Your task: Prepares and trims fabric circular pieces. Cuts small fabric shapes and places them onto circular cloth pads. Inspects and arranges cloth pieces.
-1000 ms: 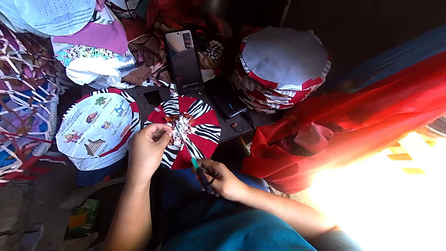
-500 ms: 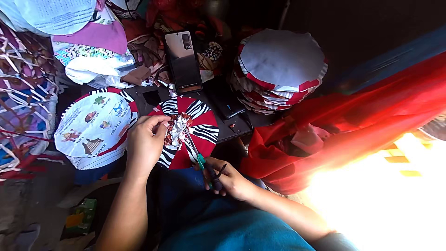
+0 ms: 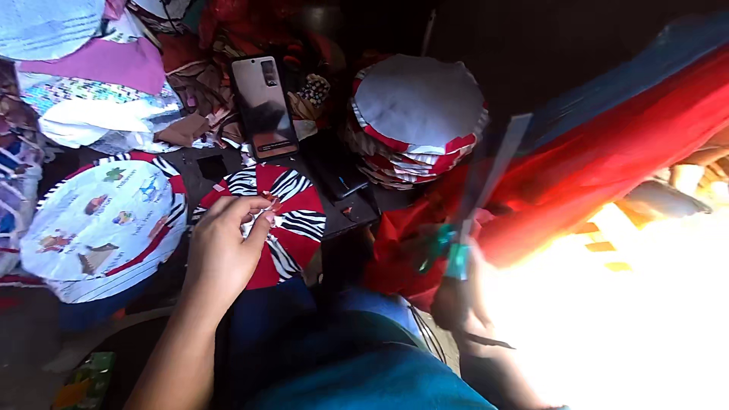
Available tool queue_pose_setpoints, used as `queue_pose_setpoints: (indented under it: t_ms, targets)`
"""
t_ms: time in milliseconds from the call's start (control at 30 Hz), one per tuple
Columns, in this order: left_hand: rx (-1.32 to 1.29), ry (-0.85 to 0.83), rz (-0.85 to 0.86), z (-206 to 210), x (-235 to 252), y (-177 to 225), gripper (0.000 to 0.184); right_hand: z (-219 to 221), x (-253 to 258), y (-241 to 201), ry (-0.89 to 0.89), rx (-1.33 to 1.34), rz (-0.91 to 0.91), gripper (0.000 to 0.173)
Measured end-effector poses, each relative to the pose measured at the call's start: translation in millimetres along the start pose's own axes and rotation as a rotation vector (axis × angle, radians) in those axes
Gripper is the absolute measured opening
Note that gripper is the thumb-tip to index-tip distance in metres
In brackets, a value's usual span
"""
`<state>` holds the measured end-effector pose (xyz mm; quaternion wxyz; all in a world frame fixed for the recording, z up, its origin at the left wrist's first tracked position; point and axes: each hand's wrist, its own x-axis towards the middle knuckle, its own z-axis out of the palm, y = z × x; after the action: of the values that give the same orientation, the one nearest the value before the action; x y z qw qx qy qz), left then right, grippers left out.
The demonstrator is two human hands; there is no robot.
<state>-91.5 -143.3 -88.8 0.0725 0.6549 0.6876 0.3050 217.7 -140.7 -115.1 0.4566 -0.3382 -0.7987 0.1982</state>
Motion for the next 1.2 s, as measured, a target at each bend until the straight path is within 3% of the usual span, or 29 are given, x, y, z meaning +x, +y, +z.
queue_pose_setpoints:
  t_ms: [100, 233, 367, 433, 533, 733, 933, 1200]
  targets:
    - [-0.067, -0.031, 0.187, 16.7, 2.6, 30.0, 0.026, -30.7, -9.7, 17.3, 0.152, -0.234, -0.034, 0.056]
    - [-0.149, -0.103, 0.455, 48.7, 7.6, 73.6, 0.025, -53.3, -29.7, 32.4, 0.156, -0.529, 0.062, 0.071]
    - [-0.208, -0.166, 0.563, 74.9, 14.2, 103.1, 0.021, -67.3, -51.9, 40.4, 0.234, -0.537, 0.081, 0.074]
    - [-0.187, -0.141, 0.532, 74.9, 22.8, 104.6, 0.020, -72.2, -53.6, 37.7, 0.268, -0.478, 0.065, 0.069]
    - [-0.106, -0.082, 0.307, 49.0, 45.0, 83.9, 0.021, -71.1, -55.1, 35.1, 0.287, -0.372, 0.052, 0.068]
    - [0.072, 0.009, -0.206, -10.4, 97.6, -15.1, 0.025, -39.3, -54.4, 35.0, 0.296, -0.088, 0.054, 0.061]
    - [0.083, -0.167, -0.101, -4.6, 116.7, -58.7, 0.032, -6.9, -49.7, 28.9, 0.259, 0.163, 0.016, 0.056]
    - [0.066, -0.209, -0.073, 3.7, 128.2, -72.1, 0.029, 4.5, -31.6, 11.2, 0.164, 0.246, 0.061, 0.055]
